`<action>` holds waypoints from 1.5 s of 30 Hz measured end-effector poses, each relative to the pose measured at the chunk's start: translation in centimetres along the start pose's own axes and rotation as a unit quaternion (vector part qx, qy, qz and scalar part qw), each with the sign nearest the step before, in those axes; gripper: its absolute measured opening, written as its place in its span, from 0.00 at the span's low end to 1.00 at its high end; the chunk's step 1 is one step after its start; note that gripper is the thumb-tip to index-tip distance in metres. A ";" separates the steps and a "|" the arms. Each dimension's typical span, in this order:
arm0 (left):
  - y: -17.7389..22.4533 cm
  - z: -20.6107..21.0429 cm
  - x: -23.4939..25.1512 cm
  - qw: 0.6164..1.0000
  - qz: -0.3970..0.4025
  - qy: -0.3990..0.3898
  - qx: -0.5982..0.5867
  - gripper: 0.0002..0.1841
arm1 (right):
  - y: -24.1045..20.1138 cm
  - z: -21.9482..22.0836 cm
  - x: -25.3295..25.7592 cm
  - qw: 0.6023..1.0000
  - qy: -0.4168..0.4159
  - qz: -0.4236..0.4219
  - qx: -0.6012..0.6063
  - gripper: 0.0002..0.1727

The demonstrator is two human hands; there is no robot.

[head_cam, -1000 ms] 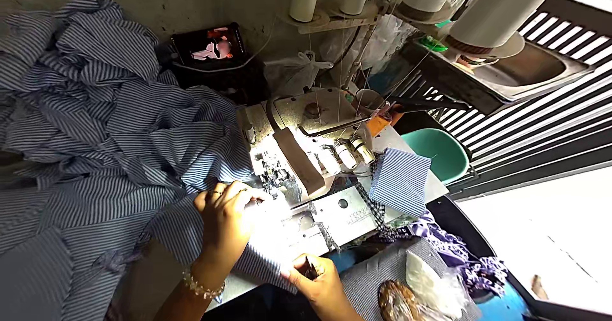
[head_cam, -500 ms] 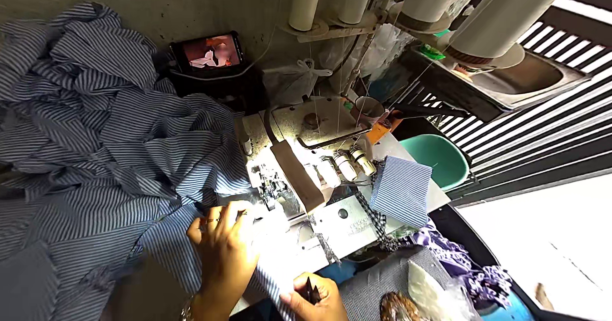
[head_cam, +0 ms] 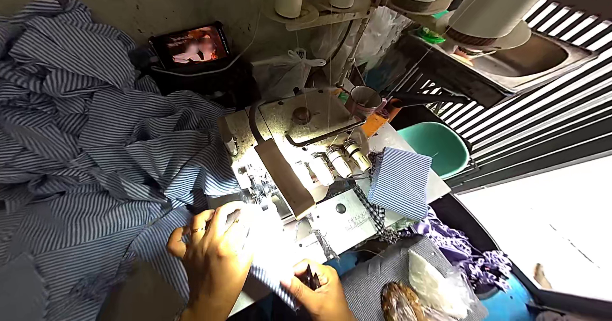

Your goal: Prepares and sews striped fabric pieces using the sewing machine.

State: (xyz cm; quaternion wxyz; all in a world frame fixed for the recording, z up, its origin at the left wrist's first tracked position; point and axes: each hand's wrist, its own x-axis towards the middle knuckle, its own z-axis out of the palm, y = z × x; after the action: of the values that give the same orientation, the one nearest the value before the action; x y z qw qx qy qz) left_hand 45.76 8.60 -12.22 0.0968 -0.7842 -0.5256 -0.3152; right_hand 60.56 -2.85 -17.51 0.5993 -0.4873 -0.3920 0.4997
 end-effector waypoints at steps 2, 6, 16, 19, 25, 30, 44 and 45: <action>-0.4 0.0 0.4 1.000 -0.005 -0.011 0.000 0.15 | 0.0 0.1 0.8 1.000 0.004 -0.018 -0.005 0.03; -1.2 0.3 2.5 0.999 -0.009 -0.032 0.005 0.16 | -0.5 0.8 3.3 0.998 0.028 -0.046 -0.027 0.03; -2.3 -0.8 2.4 1.000 0.016 -0.018 0.016 0.17 | -0.5 2.0 2.9 0.991 0.029 0.083 0.102 0.08; -1.5 -1.9 -0.8 0.995 0.091 0.003 -0.035 0.15 | 0.2 1.3 1.3 0.982 -0.032 0.141 0.120 0.06; -1.8 -2.4 -3.6 0.990 0.119 -0.024 -0.074 0.14 | 0.1 0.9 0.6 0.980 -0.039 0.155 0.122 0.12; -1.3 -2.4 -5.1 0.986 0.153 -0.052 -0.049 0.15 | -0.1 1.5 0.3 0.983 -0.002 0.135 0.125 0.04; -0.6 -0.8 -4.7 0.981 0.186 -0.048 -0.007 0.20 | 0.4 1.4 -0.1 0.997 0.046 -0.034 0.045 0.06; -0.3 -0.9 -4.3 0.983 0.177 -0.055 0.000 0.19 | 0.2 1.5 0.4 0.997 0.049 -0.040 0.043 0.06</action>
State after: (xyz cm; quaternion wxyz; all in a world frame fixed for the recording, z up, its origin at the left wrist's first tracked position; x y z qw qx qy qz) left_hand 44.07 5.02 -14.10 0.1217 -0.8811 -0.3831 -0.2492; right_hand 59.19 -2.14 -17.44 0.6578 -0.4686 -0.3596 0.4673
